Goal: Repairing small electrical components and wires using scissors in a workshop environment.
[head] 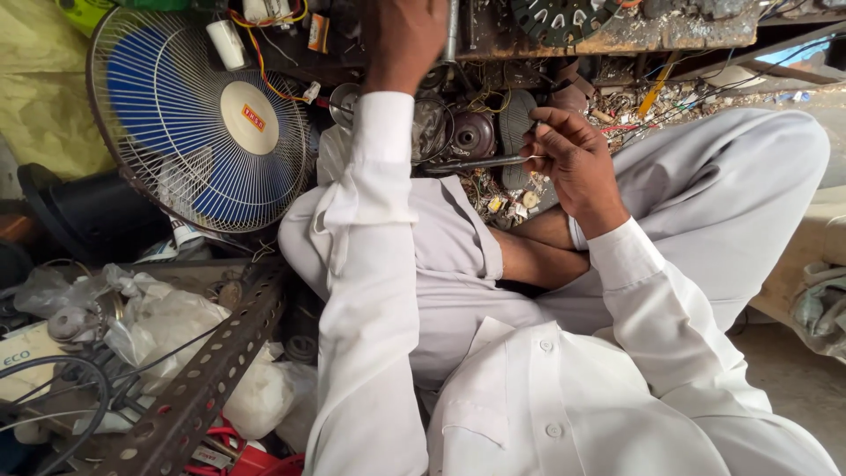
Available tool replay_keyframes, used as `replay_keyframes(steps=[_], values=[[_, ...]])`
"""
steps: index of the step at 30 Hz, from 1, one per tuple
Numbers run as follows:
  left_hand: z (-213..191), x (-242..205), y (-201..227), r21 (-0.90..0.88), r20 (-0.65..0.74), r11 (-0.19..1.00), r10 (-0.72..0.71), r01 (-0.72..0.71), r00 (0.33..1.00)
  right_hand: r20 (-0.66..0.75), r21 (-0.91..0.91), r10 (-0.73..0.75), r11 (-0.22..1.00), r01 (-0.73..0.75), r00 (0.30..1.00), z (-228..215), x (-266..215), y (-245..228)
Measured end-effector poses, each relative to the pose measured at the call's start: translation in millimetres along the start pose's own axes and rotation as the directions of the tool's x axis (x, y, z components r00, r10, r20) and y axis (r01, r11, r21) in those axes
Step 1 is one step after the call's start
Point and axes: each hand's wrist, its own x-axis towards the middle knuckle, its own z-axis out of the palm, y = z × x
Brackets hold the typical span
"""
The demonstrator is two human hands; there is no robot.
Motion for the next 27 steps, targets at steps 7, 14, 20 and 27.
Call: replay_keyframes(steps=[7, 14, 20, 27], values=[[-6, -27, 60, -0.248, 0.149, 0.902, 0.395, -0.353, 0.906, 0.006, 0.022, -0.035, 0.999, 0.035, 0.999, 4, -1, -14], [-46, -91, 114, -0.764, 0.222, 0.635, 0.43, -0.119, 0.875, 0.065, 0.188, -0.142, 0.974, 0.128, 0.988, -17, 7, -13], [-44, -117, 125, -0.827, 0.384, 0.493, 0.144, 0.271, 0.912, 0.138, 0.198, -0.127, 0.975, 0.098, 0.982, -4, -1, -25], [-19, -103, 101, -0.699, 0.165, 0.714, 0.202, -0.03, 0.965, 0.064, 0.175, -0.119, 0.979, 0.106, 0.991, -2, 2, -22]])
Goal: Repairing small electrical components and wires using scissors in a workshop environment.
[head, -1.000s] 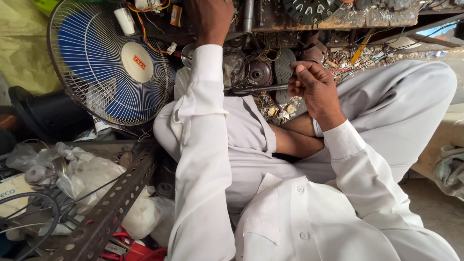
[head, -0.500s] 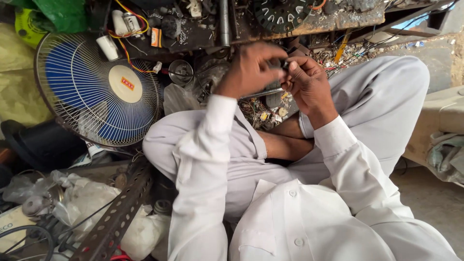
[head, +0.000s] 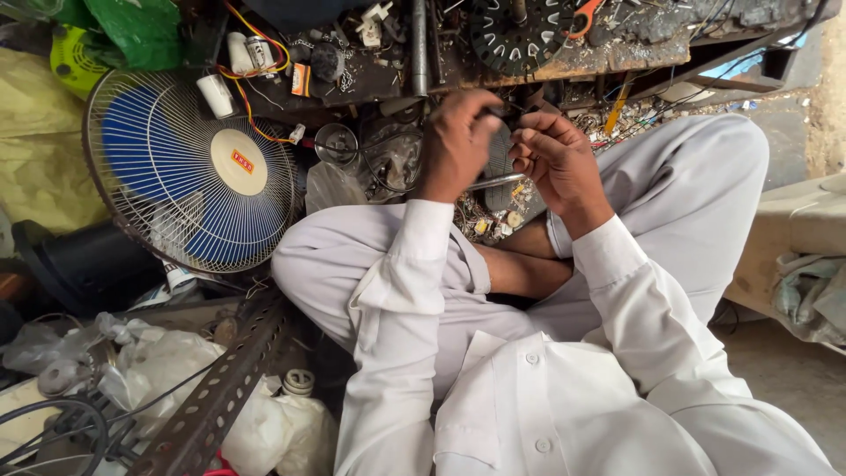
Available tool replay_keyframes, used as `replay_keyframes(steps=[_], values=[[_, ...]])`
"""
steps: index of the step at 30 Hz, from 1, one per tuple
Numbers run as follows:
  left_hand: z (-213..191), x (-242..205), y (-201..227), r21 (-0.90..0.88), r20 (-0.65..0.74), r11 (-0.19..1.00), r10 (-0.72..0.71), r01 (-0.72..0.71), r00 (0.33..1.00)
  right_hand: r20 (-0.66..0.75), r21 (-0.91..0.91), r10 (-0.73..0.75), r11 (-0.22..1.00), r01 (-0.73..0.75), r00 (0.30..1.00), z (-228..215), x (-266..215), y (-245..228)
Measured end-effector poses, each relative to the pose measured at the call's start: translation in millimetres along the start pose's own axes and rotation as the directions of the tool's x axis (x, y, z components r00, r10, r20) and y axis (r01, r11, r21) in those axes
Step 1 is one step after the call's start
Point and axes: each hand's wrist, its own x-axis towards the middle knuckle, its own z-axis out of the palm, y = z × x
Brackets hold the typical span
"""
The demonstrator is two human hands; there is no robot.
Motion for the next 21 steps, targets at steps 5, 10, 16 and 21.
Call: replay_keyframes(steps=[5, 10, 16, 21], values=[[-10, 28, -56, 0.597, -0.223, 0.752, -0.179, 0.279, 0.958, -0.109, -0.088, 0.122, 0.987, -0.132, 0.986, -9, 4, 17], [-16, 68, -62, 0.635, -0.169, 0.767, 0.027, 0.088, 0.985, -0.161, -0.198, 0.13, 0.967, -0.161, 0.978, -11, 5, 25], [-14, 89, -66, 0.649, -0.148, 0.761, 0.107, 0.014, 0.983, -0.166, -0.237, 0.141, 0.955, -0.178, 0.976, -10, 4, 22], [-7, 102, -88, 0.754, -0.231, 0.657, 0.307, -0.03, 0.923, -0.178, -0.286, 0.163, 0.935, -0.21, 0.97, -4, 5, 22]])
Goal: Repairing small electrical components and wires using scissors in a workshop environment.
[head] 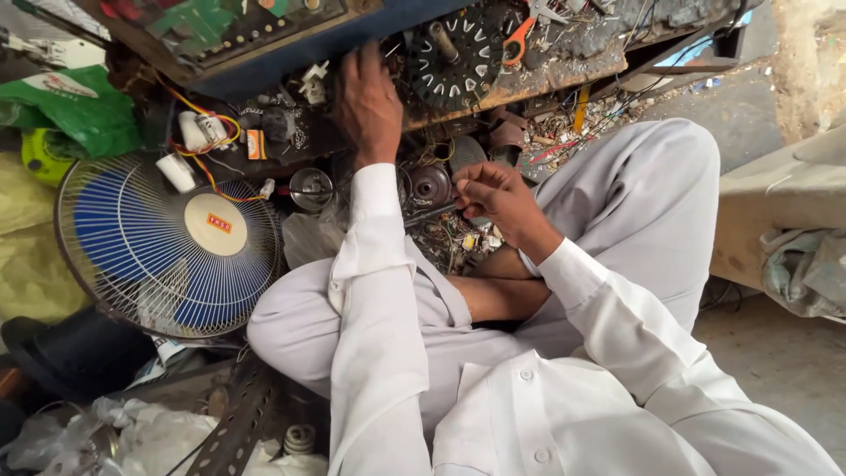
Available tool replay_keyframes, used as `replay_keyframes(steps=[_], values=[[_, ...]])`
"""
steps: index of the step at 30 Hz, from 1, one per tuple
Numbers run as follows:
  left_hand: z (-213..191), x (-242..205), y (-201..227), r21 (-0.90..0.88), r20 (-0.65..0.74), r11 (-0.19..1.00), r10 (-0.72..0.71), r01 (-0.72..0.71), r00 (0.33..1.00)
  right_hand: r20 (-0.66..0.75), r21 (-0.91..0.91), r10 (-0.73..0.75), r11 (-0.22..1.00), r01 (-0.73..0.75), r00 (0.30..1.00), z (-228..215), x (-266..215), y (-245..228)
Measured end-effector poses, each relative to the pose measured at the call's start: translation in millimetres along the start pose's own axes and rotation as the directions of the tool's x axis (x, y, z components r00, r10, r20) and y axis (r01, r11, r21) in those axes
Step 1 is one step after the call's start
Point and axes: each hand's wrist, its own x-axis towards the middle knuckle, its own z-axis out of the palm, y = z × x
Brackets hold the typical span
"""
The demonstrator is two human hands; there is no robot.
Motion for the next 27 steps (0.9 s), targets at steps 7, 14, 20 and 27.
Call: replay_keyframes(steps=[7, 14, 20, 27], values=[[-32, 1, 15, -0.174, 0.103, 0.976, -0.114, 0.13, 0.988, 0.033, -0.023, -0.018, 1.0, 0.018, 0.999, 1, 2, 2], [-164, 46, 74, -0.408, -0.024, 0.912, 0.028, -0.035, 0.999, 0.07, 0.067, -0.084, 0.995, 0.079, 0.994, -5, 11, 15], [-245, 43, 75, -0.412, 0.212, 0.911, 0.071, 0.024, 0.975, 0.069, 0.027, -0.108, 0.994, 0.106, 0.992, -1, 8, 8], [-178, -30, 33, -0.29, 0.448, 0.957, 0.154, -0.02, 0.881, 0.004, -0.148, -0.142, 0.979, 0.141, 0.99, -19, -2, -34]])
